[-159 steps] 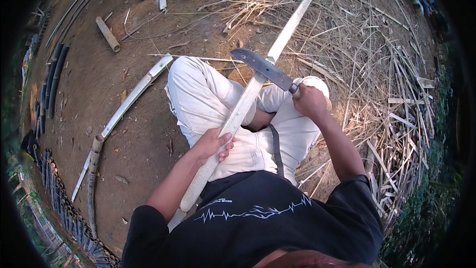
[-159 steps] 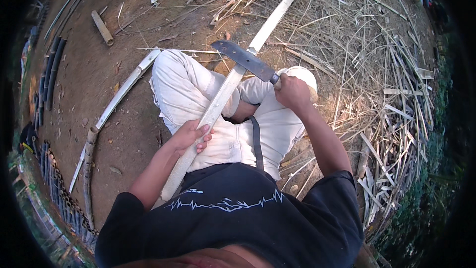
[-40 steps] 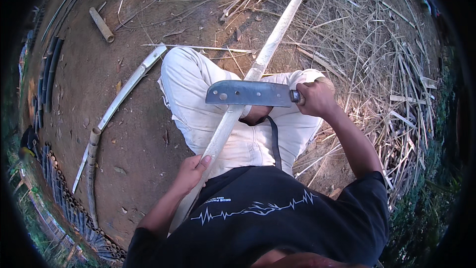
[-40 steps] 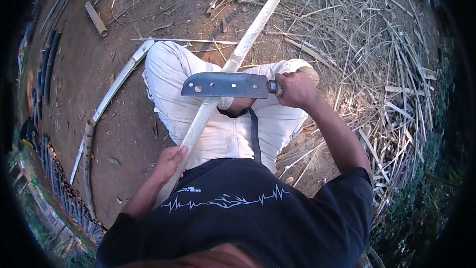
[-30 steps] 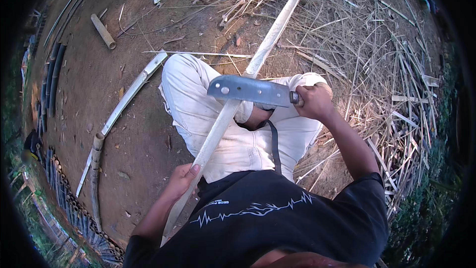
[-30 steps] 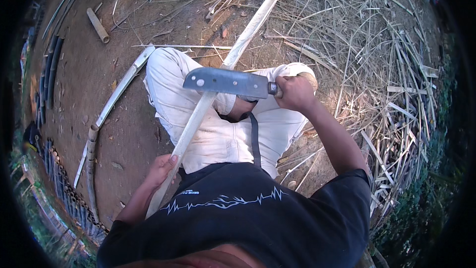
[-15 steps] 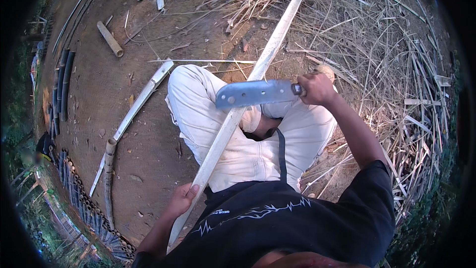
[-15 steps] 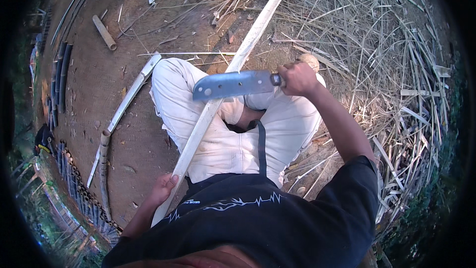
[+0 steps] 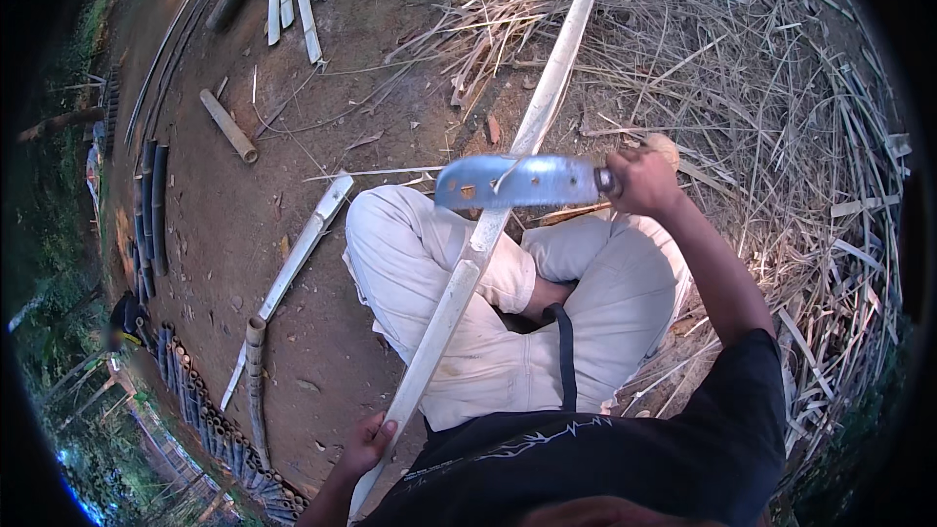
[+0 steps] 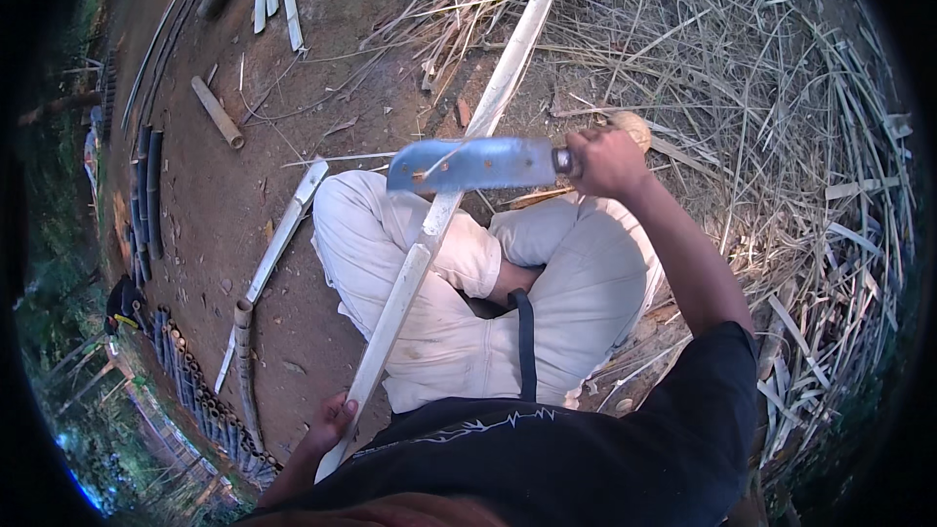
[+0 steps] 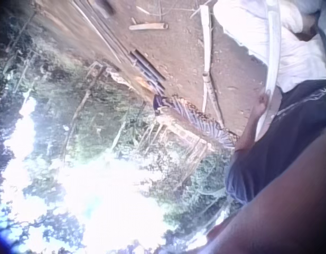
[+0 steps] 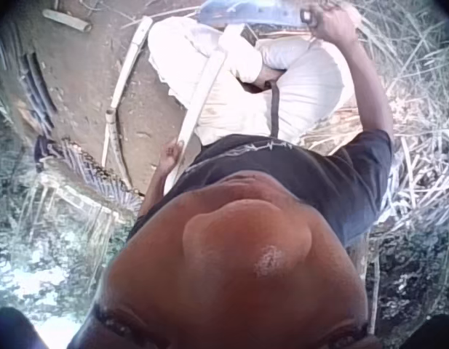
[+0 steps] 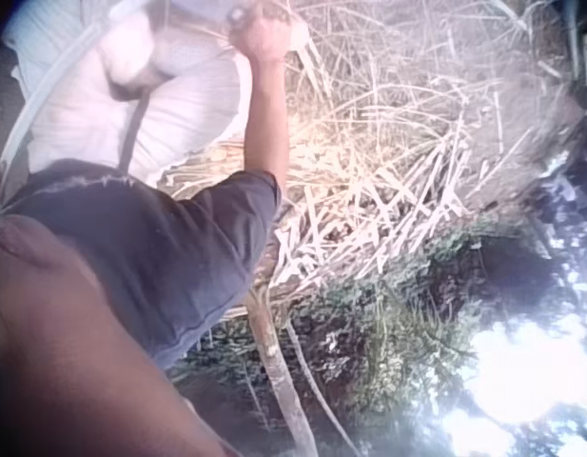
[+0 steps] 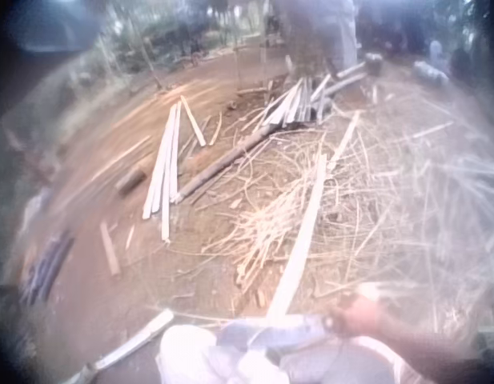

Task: The person shaves and strips the outer layer from a bamboo pole using a machete while sitting on the ground.

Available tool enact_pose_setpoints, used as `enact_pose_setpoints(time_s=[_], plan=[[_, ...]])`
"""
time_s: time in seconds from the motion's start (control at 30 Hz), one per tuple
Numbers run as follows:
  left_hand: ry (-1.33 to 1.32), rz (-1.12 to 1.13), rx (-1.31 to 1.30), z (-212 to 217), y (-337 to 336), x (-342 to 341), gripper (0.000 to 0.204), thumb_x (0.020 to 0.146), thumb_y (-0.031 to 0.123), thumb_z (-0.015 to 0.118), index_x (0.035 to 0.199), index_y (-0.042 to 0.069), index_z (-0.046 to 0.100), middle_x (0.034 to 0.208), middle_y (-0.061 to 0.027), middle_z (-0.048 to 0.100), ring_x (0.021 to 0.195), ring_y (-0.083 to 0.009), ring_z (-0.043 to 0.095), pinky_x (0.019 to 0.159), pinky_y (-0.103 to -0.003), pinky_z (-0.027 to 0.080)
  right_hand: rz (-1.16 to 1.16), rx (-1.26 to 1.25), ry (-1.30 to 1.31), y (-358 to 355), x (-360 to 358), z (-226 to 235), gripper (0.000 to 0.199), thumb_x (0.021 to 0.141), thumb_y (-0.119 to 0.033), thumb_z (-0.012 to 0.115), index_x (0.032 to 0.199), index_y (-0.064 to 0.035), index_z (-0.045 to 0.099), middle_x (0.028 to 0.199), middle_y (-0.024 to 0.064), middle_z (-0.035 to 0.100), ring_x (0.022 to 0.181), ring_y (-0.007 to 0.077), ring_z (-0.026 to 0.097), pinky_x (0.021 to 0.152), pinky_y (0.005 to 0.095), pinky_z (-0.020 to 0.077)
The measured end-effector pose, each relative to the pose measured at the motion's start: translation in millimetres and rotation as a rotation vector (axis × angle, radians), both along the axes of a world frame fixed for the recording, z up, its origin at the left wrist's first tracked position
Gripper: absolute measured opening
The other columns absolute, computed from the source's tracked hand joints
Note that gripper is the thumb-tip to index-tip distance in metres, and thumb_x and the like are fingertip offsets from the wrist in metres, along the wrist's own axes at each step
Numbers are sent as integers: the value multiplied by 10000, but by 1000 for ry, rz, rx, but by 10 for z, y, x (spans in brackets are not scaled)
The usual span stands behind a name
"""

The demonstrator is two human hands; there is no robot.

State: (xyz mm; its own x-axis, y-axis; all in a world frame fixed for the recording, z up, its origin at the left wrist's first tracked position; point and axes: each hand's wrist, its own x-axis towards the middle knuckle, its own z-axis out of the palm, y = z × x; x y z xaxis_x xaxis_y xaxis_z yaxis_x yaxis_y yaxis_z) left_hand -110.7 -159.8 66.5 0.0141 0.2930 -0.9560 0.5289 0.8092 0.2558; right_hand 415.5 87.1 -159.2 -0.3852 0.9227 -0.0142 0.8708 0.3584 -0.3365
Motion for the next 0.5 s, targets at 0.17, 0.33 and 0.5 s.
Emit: enact_pose_setpoints(time_s=[0.17, 0.33, 0.5], plan=[[2, -11, 60, -119, 319, 100, 428, 1064, 401, 490, 1196, 18, 628, 913, 8, 608, 876, -90, 529, 793, -288, 447, -438, -137, -113, 778, 431, -54, 256, 796, -196, 639, 946, 11, 659, 747, 240, 692, 722, 389, 707, 714, 479, 583], [15, -111, 79, -141, 420, 50, 434, 1066, 390, 484, 1246, 17, 613, 998, -26, 646, 940, -118, 554, 852, -308, 458, 73, -83, -32, 377, -88, 254, 256, 687, -209, 685, 875, -62, 595, 785, 137, 696, 724, 343, 709, 665, 451, 580], [71, -90, 28, -153, 49, -257, 429, 1064, 374, 489, 1264, 16, 616, 1000, -59, 650, 947, -150, 564, 860, -344, 465, -451, -254, -184, 1092, 754, -273, 238, 799, -212, 650, 916, -6, 629, 796, 203, 708, 751, 393, 700, 735, 503, 565]])
